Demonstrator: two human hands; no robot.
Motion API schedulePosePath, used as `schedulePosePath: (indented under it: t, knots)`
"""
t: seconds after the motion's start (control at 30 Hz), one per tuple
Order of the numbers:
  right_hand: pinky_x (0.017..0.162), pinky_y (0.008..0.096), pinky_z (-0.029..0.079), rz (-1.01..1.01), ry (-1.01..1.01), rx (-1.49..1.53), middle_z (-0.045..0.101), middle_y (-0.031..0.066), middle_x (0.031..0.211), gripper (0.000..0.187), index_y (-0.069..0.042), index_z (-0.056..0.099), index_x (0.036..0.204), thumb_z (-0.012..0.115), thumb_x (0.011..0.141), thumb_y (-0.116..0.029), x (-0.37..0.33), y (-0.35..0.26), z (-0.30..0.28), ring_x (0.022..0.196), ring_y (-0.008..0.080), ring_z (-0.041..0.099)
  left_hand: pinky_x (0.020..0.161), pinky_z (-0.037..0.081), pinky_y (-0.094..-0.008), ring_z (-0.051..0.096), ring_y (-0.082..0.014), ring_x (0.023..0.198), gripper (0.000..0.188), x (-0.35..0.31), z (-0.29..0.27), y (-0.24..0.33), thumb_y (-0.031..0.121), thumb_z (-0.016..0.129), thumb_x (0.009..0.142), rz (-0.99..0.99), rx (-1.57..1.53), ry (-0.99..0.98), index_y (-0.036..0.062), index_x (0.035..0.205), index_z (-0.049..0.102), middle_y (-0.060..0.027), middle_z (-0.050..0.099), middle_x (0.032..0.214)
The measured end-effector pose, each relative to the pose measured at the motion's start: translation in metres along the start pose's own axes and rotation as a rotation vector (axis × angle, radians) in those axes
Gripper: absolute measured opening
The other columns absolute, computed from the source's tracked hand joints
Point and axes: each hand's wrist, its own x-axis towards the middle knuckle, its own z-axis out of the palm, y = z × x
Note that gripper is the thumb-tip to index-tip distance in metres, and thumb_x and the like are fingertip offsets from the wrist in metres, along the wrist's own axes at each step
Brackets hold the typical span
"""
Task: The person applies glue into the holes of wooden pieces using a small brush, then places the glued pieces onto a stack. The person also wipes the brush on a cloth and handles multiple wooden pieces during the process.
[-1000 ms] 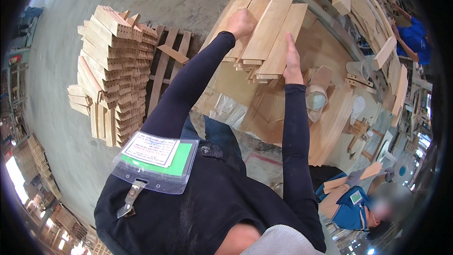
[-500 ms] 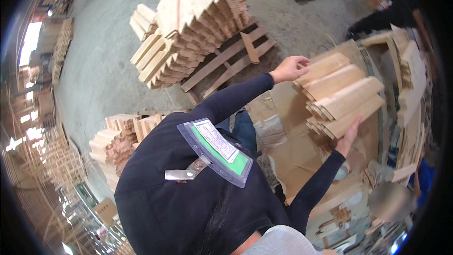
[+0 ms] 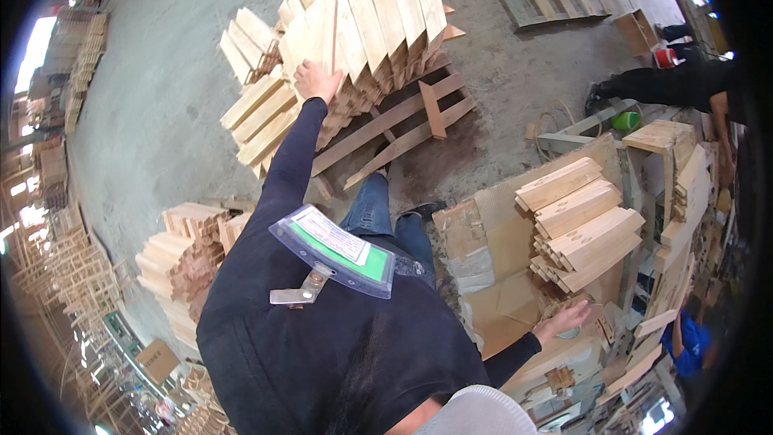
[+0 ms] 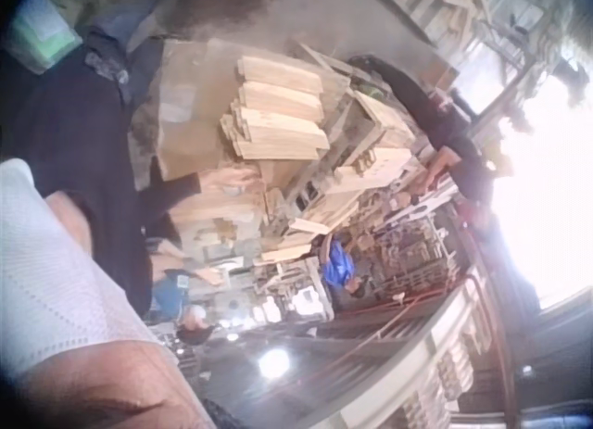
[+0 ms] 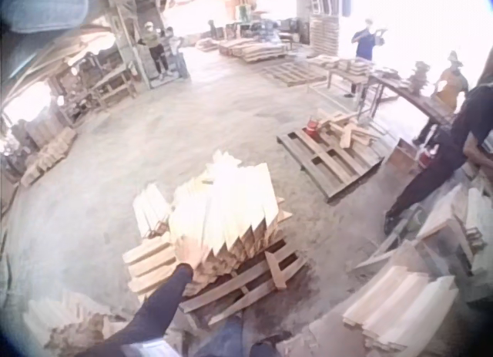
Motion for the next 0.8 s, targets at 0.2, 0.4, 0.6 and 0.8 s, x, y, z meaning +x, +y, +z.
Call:
schedulePosePath:
  t: [0.2,0.4,0.6,0.8]
  knots:
    - [0.094,0.0379,0.044,-0.33,0.007,-0.326,0.055,0.0255,0.119,0.051,0.006,0.042,0.13,0.055,0.094,-0.027,-0.032,0.052,-0.019,0.104,0.0314,0.057,0.087,0.043,-0.0407,0.054,-0.0303,0.095,0.068,0.02,0.011,0.004,0.035,0.076,0.07,0.023,-0.567,-0.138,-0.0129,0.105,0.043,-0.0208,0.052,0.105]
    - [0.102,0.0381,0.038,-0.107,0.05,-0.062,0.042,0.0261,0.134,0.053,0.002,0.033,0.137,0.056,0.093,-0.019,-0.105,0.006,0.023,0.125,0.03,0.044,0.083,0.045,-0.0337,0.052,-0.022,0.095,0.059,-0.099,-0.027,0.119,0.028,0.078,0.072,0.383,-0.863,-0.632,-0.0056,0.106,0.043,-0.0145,0.05,0.103]
    - [0.103,0.0382,0.036,-0.067,0.012,0.008,0.041,0.0243,0.136,0.052,0.0,0.032,0.139,0.054,0.094,-0.017,-0.155,-0.01,0.007,0.126,0.0293,0.043,0.092,0.042,-0.0387,0.051,-0.033,0.102,0.072,-0.272,-0.031,0.287,0.031,0.078,0.07,1.026,-0.858,-0.671,-0.0084,0.118,0.042,-0.021,0.048,0.109]
    - [0.103,0.0371,0.036,0.045,-0.052,-0.004,0.044,0.0212,0.134,0.046,0.0,0.036,0.136,0.051,0.095,-0.015,-0.184,0.003,-0.025,0.126,0.0272,0.043,0.091,0.044,-0.0429,0.052,-0.0411,0.101,0.055,-0.378,-0.01,0.346,0.02,0.067,0.078,1.175,-0.785,-0.924,-0.0052,0.122,0.044,-0.0275,0.047,0.113]
